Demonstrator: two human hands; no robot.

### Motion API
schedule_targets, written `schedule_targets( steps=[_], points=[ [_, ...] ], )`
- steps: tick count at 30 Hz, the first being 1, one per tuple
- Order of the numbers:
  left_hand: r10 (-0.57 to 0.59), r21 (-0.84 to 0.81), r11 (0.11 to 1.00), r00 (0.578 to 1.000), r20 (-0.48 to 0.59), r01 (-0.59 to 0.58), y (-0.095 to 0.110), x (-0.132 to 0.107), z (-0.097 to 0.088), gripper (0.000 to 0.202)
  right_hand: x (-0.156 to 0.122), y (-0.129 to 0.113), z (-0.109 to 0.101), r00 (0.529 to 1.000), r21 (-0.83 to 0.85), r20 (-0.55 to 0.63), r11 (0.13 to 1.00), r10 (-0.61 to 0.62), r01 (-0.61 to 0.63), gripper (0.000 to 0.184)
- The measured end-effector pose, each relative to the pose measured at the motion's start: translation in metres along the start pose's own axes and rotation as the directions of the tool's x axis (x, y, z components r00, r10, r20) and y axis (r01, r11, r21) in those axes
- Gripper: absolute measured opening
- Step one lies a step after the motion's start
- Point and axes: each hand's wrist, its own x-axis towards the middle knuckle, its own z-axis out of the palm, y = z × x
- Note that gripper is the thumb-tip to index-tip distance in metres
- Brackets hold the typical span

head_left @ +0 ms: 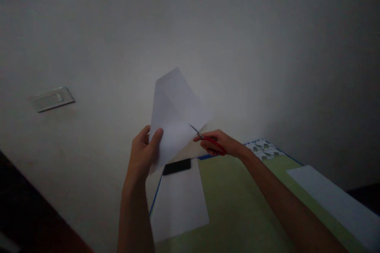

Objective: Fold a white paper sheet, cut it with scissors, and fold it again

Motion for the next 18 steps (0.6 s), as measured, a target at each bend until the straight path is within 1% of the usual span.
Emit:
schedule_targets(
  steps=[8,18],
  points=[
    [-0.008,-0.009,1.0,1.0,0.001,0.008,0.0032,-0.0015,0.0006,0.037,0.0006,0.0006,-0.0009,1.0,-0.013,0.001,1.0,-0.009,0.009,0.052],
    [-0.002,-0.034,0.999,1.0,0.003,0.002,0.0007,-0.0007,-0.0004,0.036,0.0007,-0.0005,-0.0002,1.0,-0.005,0.002,1.0,-0.008,0.008,0.048]
  ],
)
